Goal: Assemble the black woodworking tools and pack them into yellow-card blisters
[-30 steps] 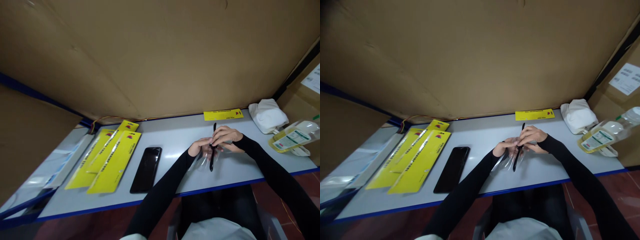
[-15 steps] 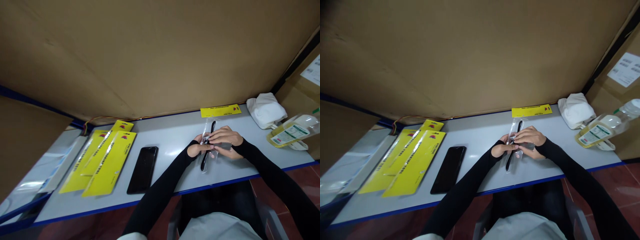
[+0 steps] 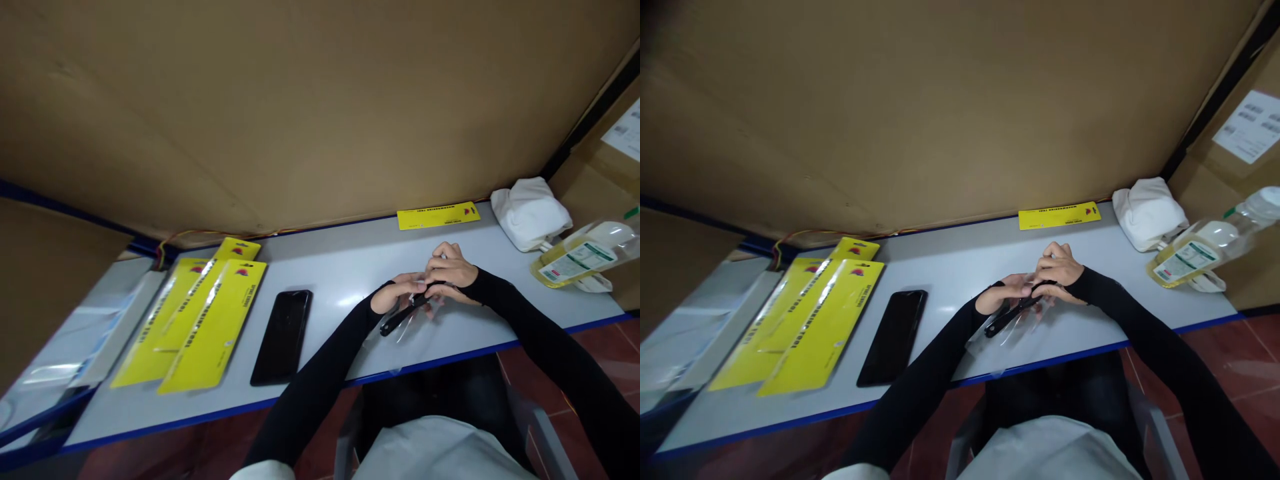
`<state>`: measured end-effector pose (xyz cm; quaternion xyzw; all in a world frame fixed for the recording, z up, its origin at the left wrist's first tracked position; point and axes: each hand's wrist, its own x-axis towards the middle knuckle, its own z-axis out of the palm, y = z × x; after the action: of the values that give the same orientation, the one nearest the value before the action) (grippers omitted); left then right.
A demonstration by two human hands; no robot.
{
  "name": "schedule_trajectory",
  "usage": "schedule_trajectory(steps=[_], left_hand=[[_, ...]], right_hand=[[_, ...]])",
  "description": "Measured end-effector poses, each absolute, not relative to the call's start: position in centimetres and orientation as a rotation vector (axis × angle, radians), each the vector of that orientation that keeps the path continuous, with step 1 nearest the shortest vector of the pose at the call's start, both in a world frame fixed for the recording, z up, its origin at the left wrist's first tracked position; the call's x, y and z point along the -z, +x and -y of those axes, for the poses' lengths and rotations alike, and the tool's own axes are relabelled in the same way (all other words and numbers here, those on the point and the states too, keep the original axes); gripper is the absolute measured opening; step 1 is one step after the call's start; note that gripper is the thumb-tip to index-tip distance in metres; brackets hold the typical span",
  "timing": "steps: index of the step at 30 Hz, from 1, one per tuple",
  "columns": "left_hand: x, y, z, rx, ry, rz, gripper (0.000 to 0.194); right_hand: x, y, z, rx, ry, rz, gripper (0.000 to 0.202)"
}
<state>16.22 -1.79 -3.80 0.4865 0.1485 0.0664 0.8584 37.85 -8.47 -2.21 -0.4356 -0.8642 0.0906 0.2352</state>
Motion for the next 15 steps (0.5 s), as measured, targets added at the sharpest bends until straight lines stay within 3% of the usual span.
schedule_trajectory(steps=[8, 15], left_hand=[[4.6, 16.3, 2.2, -0.167, 1.019, -0.314, 0.051], [4.9, 16.7, 2.3, -0.233, 0.945, -0.372, 0.053]], right_hand=[[1.7, 38.2, 8.3, -0.322, -1.25, 2.213, 0.021], [2.7, 37.9, 8.2, -0.096, -1.309, 2.237, 0.018]])
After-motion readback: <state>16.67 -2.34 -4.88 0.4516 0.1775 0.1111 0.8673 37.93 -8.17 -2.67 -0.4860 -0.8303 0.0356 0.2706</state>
